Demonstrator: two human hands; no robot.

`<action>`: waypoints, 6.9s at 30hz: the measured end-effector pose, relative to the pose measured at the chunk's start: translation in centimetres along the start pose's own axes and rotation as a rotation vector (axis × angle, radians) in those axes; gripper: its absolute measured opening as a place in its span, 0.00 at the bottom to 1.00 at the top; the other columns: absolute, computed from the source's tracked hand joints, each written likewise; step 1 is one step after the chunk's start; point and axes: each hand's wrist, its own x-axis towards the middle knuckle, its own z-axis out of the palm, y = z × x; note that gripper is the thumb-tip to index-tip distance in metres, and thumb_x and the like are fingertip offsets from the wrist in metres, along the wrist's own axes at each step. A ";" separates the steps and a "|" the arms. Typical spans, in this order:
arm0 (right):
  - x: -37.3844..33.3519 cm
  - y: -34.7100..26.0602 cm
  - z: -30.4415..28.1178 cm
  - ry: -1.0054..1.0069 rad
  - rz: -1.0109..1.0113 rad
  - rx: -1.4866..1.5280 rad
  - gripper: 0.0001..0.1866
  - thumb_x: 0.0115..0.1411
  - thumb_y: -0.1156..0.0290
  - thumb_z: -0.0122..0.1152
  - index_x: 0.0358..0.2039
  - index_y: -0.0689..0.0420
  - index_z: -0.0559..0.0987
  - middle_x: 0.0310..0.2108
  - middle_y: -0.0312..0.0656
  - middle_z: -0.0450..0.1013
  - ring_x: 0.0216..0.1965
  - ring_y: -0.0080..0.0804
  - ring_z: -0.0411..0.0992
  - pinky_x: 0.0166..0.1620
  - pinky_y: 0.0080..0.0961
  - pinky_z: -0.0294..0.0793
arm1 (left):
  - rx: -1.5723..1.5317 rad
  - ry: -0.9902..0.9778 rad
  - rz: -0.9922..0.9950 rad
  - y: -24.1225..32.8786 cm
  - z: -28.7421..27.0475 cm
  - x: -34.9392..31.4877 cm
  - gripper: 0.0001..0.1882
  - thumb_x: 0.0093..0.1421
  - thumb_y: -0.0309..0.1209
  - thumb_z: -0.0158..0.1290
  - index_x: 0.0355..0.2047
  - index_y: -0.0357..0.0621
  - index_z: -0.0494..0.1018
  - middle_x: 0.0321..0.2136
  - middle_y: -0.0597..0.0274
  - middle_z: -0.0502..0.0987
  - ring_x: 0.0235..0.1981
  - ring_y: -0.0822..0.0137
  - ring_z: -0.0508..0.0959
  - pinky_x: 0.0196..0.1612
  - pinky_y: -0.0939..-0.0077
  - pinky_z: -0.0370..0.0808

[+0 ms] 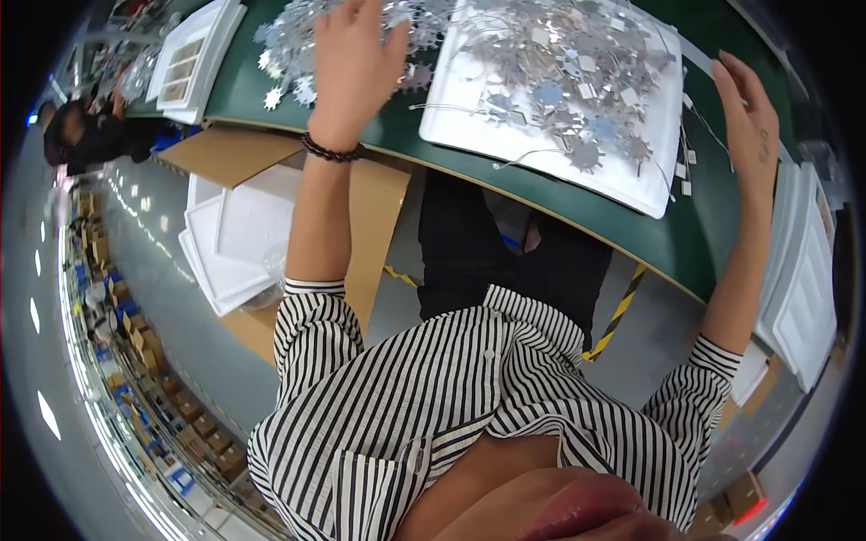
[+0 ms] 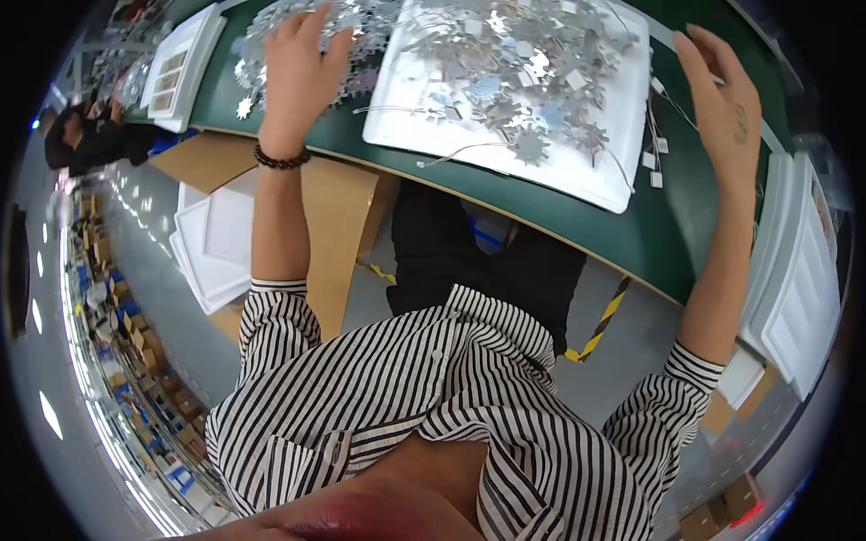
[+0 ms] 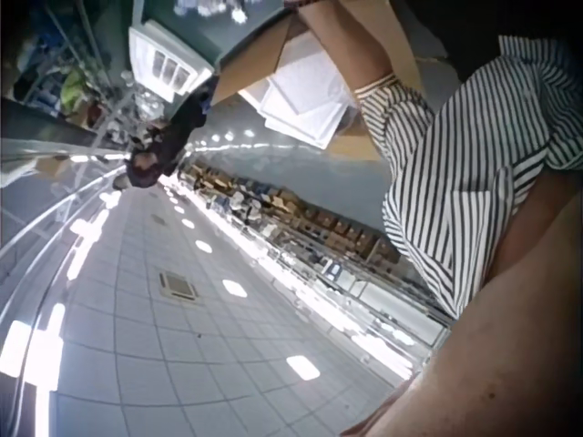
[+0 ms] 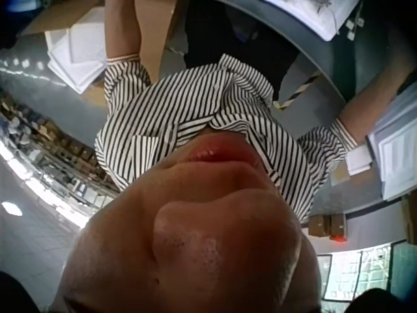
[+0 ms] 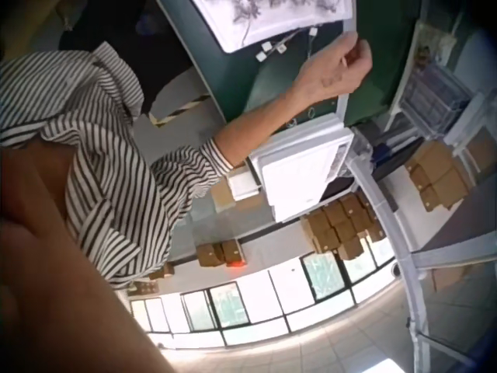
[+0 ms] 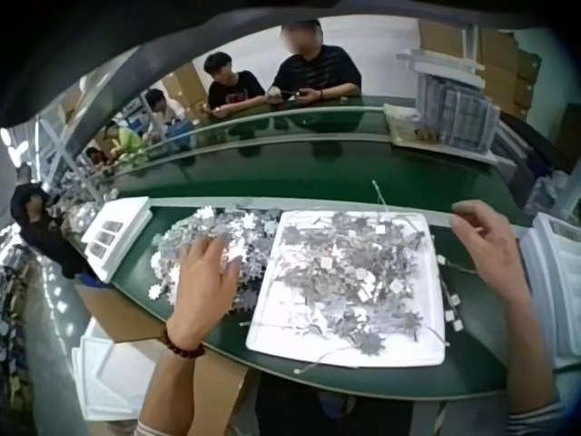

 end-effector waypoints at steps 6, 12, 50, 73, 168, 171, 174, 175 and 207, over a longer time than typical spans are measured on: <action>-5.1 6.2 -5.3 0.092 0.154 -0.150 0.18 0.66 0.58 0.62 0.50 0.57 0.82 0.38 0.39 0.80 0.39 0.26 0.75 0.45 0.19 0.72 | -0.175 -0.094 -0.098 0.5 0.6 1.5 0.12 0.55 0.34 0.62 0.37 0.41 0.82 0.40 0.59 0.82 0.42 0.56 0.76 0.50 0.61 0.70; -3.8 6.8 -3.4 0.017 -0.290 -0.190 0.16 0.62 0.69 0.61 0.48 0.62 0.80 0.41 0.46 0.78 0.37 0.36 0.75 0.41 0.24 0.74 | -0.793 0.427 -0.716 6.7 -3.2 1.7 0.12 0.63 0.31 0.60 0.42 0.35 0.77 0.28 0.62 0.80 0.27 0.73 0.75 0.32 0.84 0.72; -6.7 5.1 -7.5 -0.430 -0.695 -0.879 0.09 0.68 0.75 0.54 0.48 0.56 0.74 0.42 0.37 0.74 0.38 0.34 0.73 0.44 0.25 0.75 | -1.167 0.348 -0.898 12.7 -6.9 -2.1 0.16 0.66 0.25 0.55 0.53 0.33 0.73 0.36 0.54 0.80 0.36 0.65 0.82 0.38 0.78 0.80; -9.3 -14.7 4.5 -0.190 0.321 1.043 0.09 0.67 0.73 0.57 0.40 0.66 0.78 0.22 0.36 0.72 0.22 0.16 0.65 0.24 0.10 0.63 | -1.396 0.189 -0.514 18.2 -7.0 1.9 0.15 0.60 0.22 0.59 0.47 0.35 0.79 0.36 0.55 0.81 0.32 0.68 0.79 0.37 0.81 0.79; -9.0 -13.5 -0.3 0.083 0.190 0.658 0.09 0.67 0.70 0.60 0.41 0.62 0.82 0.21 0.26 0.66 0.21 0.11 0.54 0.23 0.11 0.50 | -1.806 0.108 -0.723 20.6 -6.8 3.8 0.14 0.59 0.19 0.62 0.45 0.34 0.75 0.36 0.59 0.78 0.34 0.73 0.78 0.41 0.85 0.77; -9.4 -12.9 0.1 -0.065 0.202 0.678 0.08 0.66 0.70 0.61 0.38 0.60 0.82 0.21 0.25 0.66 0.21 0.11 0.55 0.23 0.10 0.51 | -1.804 0.133 -0.681 21.2 -7.1 3.9 0.14 0.59 0.18 0.62 0.45 0.34 0.74 0.37 0.59 0.77 0.35 0.72 0.78 0.41 0.84 0.77; -9.3 -13.2 0.3 -0.086 0.213 0.715 0.08 0.66 0.69 0.60 0.38 0.61 0.81 0.19 0.25 0.63 0.19 0.11 0.53 0.22 0.11 0.49 | -1.790 0.164 -0.651 21.4 -7.3 3.8 0.14 0.58 0.17 0.62 0.45 0.34 0.74 0.38 0.58 0.77 0.35 0.72 0.78 0.41 0.84 0.77; -9.3 -13.3 0.4 -0.108 0.236 0.751 0.08 0.66 0.70 0.60 0.36 0.62 0.81 0.18 0.25 0.64 0.19 0.11 0.53 0.22 0.11 0.49 | -1.772 0.167 -0.652 21.4 -7.4 3.7 0.14 0.59 0.18 0.62 0.44 0.35 0.74 0.38 0.58 0.77 0.35 0.72 0.78 0.41 0.83 0.77; -9.2 -12.6 1.1 -0.163 0.228 0.945 0.07 0.68 0.72 0.55 0.34 0.60 0.77 0.20 0.27 0.65 0.21 0.12 0.55 0.24 0.11 0.54 | -1.873 -0.224 -0.662 18.7 -8.1 4.7 0.11 0.66 0.24 0.54 0.48 0.33 0.76 0.39 0.58 0.78 0.36 0.70 0.75 0.43 0.77 0.76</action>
